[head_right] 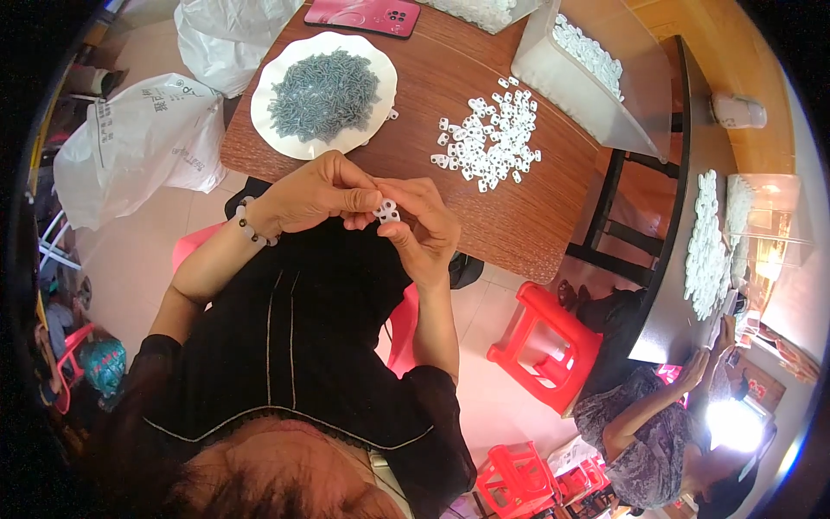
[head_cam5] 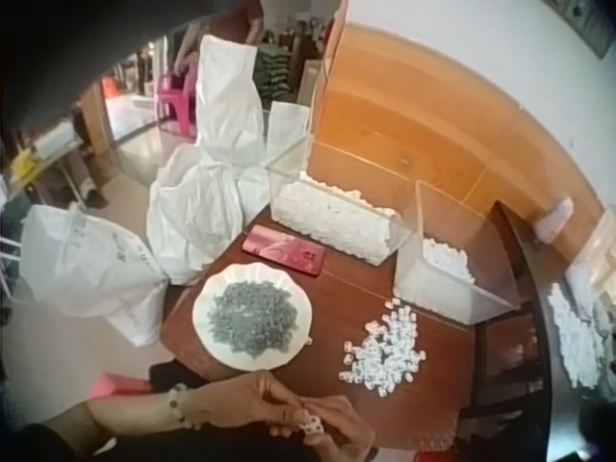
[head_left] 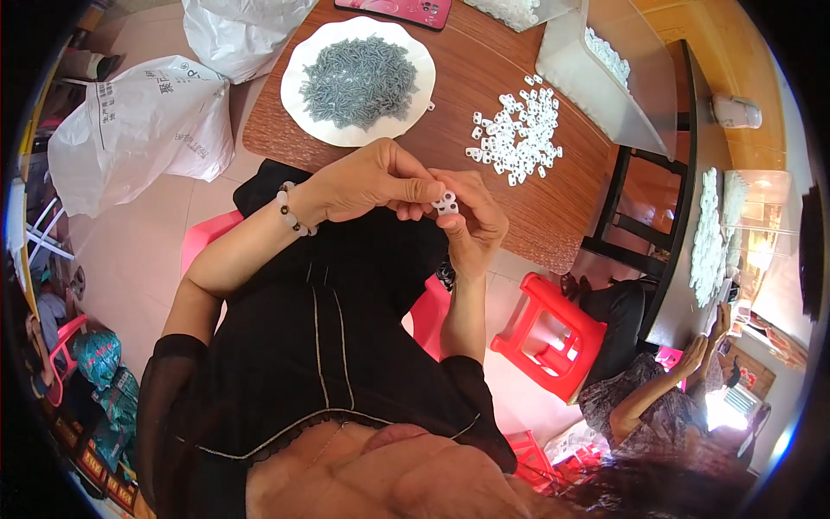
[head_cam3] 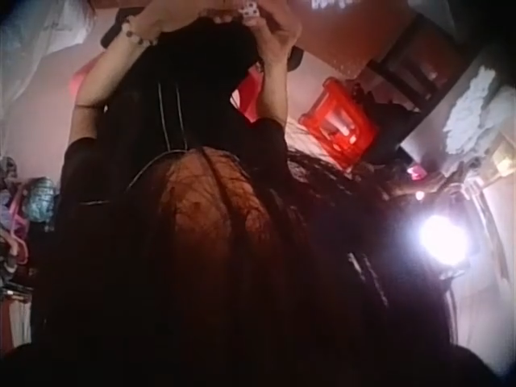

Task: Assembling small white plastic components by manually inserting tiny grey beads into them at a workbench.

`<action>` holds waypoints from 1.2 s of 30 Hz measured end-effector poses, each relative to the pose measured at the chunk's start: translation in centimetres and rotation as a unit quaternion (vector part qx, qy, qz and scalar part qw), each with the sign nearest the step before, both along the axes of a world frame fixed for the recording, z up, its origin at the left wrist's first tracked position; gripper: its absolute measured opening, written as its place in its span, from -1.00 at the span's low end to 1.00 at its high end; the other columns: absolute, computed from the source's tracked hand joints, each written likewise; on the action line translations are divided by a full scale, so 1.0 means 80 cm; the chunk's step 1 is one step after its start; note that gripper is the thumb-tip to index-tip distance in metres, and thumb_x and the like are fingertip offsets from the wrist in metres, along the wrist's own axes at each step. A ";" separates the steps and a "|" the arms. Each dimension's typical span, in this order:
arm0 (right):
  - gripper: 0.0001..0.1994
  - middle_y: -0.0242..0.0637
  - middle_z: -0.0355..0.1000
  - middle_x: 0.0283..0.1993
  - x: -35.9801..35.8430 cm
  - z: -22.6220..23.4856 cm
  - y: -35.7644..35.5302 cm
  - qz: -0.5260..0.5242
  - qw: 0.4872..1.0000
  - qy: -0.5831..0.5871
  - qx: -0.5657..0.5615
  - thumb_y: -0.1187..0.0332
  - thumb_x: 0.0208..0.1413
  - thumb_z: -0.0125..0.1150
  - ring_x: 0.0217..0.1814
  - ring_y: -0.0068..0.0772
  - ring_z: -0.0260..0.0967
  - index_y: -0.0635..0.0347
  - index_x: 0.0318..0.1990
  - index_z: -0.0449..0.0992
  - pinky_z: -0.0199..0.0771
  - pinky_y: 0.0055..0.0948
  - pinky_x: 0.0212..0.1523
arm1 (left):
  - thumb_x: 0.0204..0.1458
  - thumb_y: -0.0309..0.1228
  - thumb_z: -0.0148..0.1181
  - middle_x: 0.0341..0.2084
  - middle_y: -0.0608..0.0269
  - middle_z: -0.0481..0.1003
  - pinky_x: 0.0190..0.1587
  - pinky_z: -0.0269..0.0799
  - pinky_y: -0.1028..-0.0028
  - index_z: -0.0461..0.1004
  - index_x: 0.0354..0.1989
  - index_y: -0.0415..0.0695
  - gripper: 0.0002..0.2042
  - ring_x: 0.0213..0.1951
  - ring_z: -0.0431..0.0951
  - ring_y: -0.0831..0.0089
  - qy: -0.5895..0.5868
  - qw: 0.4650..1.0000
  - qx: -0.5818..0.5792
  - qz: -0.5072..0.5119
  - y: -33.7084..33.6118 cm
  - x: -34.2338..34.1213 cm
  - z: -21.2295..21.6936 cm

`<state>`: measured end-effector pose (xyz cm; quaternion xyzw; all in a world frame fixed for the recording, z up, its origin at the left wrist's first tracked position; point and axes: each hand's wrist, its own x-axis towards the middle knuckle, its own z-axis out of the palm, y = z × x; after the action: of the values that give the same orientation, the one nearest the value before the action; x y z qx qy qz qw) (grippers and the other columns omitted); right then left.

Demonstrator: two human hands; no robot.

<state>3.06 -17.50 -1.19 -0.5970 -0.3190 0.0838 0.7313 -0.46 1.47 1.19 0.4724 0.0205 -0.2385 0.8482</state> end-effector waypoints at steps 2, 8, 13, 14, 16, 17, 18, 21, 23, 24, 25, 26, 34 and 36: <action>-0.62 -0.11 0.49 -0.06 0.000 -0.001 0.000 -0.002 1.000 -0.001 0.000 0.31 -0.01 0.35 -0.06 -0.33 0.34 0.35 -0.06 0.53 0.35 -0.44 -0.07 | 0.06 -0.25 0.27 -0.60 0.29 0.51 -0.47 0.35 0.69 0.60 -0.40 -0.26 -0.74 -0.53 0.48 0.63 0.002 1.000 0.000 0.000 -0.001 -0.001 0.000; -0.64 -0.15 0.47 -0.05 -0.001 -0.004 0.000 -0.013 1.000 -0.005 0.010 0.33 0.02 0.34 -0.10 -0.39 0.35 0.36 -0.06 0.52 0.36 -0.48 -0.09 | 0.10 -0.24 0.23 -0.59 0.31 0.51 -0.48 0.35 0.69 0.60 -0.39 -0.25 -0.72 -0.53 0.47 0.65 0.011 1.000 -0.012 0.013 -0.007 -0.001 -0.006; -0.74 -0.32 0.40 -0.15 -0.010 0.001 0.005 -0.105 0.991 0.078 -0.027 0.48 0.08 0.28 -0.18 -0.55 0.38 0.38 -0.08 0.50 0.38 -0.60 -0.14 | 0.09 -0.25 0.24 -0.58 0.34 0.52 -0.48 0.35 0.71 0.61 -0.35 -0.25 -0.74 -0.52 0.46 0.68 0.035 0.994 0.007 0.106 -0.012 0.001 -0.005; -0.74 -0.32 0.40 -0.15 -0.009 -0.004 0.004 -0.105 0.991 0.077 -0.026 0.48 0.08 0.28 -0.18 -0.55 0.38 0.38 -0.08 0.50 0.38 -0.60 -0.14 | 0.09 -0.25 0.24 -0.58 0.34 0.52 -0.48 0.35 0.71 0.61 -0.35 -0.25 -0.74 -0.52 0.46 0.68 0.035 0.994 0.007 0.106 -0.013 0.001 -0.006; -0.78 -0.32 0.39 -0.18 -0.006 -0.012 0.002 -0.139 0.986 0.061 -0.064 0.52 0.09 0.26 -0.19 -0.58 0.38 0.39 -0.11 0.49 0.37 -0.62 -0.14 | 0.09 -0.27 0.23 -0.56 0.33 0.54 -0.48 0.35 0.73 0.61 -0.31 -0.26 -0.75 -0.51 0.46 0.69 -0.014 0.988 0.062 0.139 -0.015 0.002 -0.006; -0.78 -0.32 0.39 -0.18 -0.007 -0.012 0.004 -0.139 0.986 0.061 -0.064 0.52 0.09 0.26 -0.19 -0.58 0.38 0.39 -0.11 0.49 0.37 -0.62 -0.14 | 0.09 -0.27 0.23 -0.56 0.33 0.54 -0.48 0.35 0.73 0.61 -0.31 -0.26 -0.75 -0.51 0.46 0.69 -0.014 0.988 0.062 0.139 -0.016 0.002 -0.008; -0.81 -0.33 0.41 -0.20 -0.007 -0.013 0.006 -0.151 0.984 0.073 -0.060 0.53 0.08 0.26 -0.22 -0.60 0.38 0.37 -0.15 0.50 0.37 -0.64 -0.17 | 0.10 -0.28 0.23 -0.55 0.33 0.54 -0.48 0.35 0.73 0.61 -0.30 -0.26 -0.75 -0.51 0.47 0.70 -0.033 0.982 0.102 0.153 -0.018 0.002 -0.011; -0.88 -0.37 0.44 -0.27 -0.010 -0.009 0.005 -0.164 0.978 0.107 -0.066 0.55 0.09 0.24 -0.28 -0.65 0.38 0.34 -0.22 0.49 0.35 -0.69 -0.24 | 0.10 -0.30 0.22 -0.55 0.32 0.55 -0.47 0.36 0.72 0.61 -0.30 -0.25 -0.77 -0.51 0.48 0.70 -0.058 0.971 0.151 0.177 -0.022 0.002 -0.020; -0.91 -0.39 0.46 -0.31 -0.008 -0.002 0.004 -0.166 0.975 0.130 -0.075 0.55 0.10 0.22 -0.31 -0.67 0.38 0.31 -0.24 0.48 0.34 -0.71 -0.27 | 0.11 -0.31 0.22 -0.55 0.31 0.56 -0.46 0.37 0.72 0.62 -0.30 -0.25 -0.78 -0.51 0.48 0.70 -0.063 0.967 0.161 0.187 -0.022 0.004 -0.022; -0.91 -0.40 0.46 -0.35 -0.005 0.002 0.003 -0.159 0.969 0.177 -0.062 0.54 0.11 0.21 -0.34 -0.69 0.37 0.30 -0.23 0.48 0.33 -0.72 -0.29 | 0.11 -0.31 0.22 -0.55 0.31 0.56 -0.47 0.37 0.71 0.62 -0.30 -0.25 -0.78 -0.51 0.48 0.70 -0.051 0.972 0.134 0.186 -0.021 0.006 -0.022; -0.91 -0.42 0.47 -0.38 -0.004 0.003 0.003 -0.151 0.962 0.224 -0.048 0.53 0.12 0.19 -0.36 -0.71 0.37 0.28 -0.23 0.47 0.33 -0.73 -0.32 | 0.10 -0.31 0.22 -0.55 0.31 0.56 -0.47 0.37 0.71 0.62 -0.30 -0.25 -0.78 -0.50 0.48 0.70 -0.039 0.976 0.107 0.186 -0.021 0.007 -0.022; -0.91 -0.42 0.47 -0.38 -0.003 0.003 0.003 -0.152 0.962 0.224 -0.048 0.53 0.12 0.19 -0.36 -0.71 0.37 0.28 -0.23 0.47 0.33 -0.73 -0.32 | 0.10 -0.31 0.22 -0.55 0.31 0.56 -0.47 0.37 0.71 0.62 -0.30 -0.25 -0.78 -0.50 0.48 0.70 -0.039 0.976 0.108 0.185 -0.021 0.007 -0.024; -0.85 -0.47 0.38 -0.43 0.001 -0.004 0.006 -0.154 0.971 0.131 -0.127 0.56 0.15 0.08 -0.37 -0.72 0.29 0.28 -0.14 0.48 0.30 -0.71 -0.34 | 0.09 -0.34 0.22 -0.50 0.30 0.55 -0.47 0.39 0.65 0.59 -0.31 -0.31 -0.77 -0.51 0.47 0.64 -0.074 0.958 0.189 0.202 -0.028 0.003 -0.030; -0.85 -0.47 0.36 -0.43 0.004 -0.005 0.005 -0.166 0.969 0.116 -0.144 0.56 0.15 0.08 -0.38 -0.72 0.27 0.28 -0.13 0.49 0.28 -0.71 -0.35 | 0.09 -0.35 0.22 -0.50 0.29 0.55 -0.46 0.39 0.65 0.58 -0.30 -0.33 -0.77 -0.50 0.48 0.64 -0.142 0.933 0.276 0.184 -0.025 0.006 -0.014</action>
<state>3.36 -17.10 -1.59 -0.7270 -0.1128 0.0754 0.6731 0.06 -0.55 0.07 0.7049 0.0518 0.0066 0.7074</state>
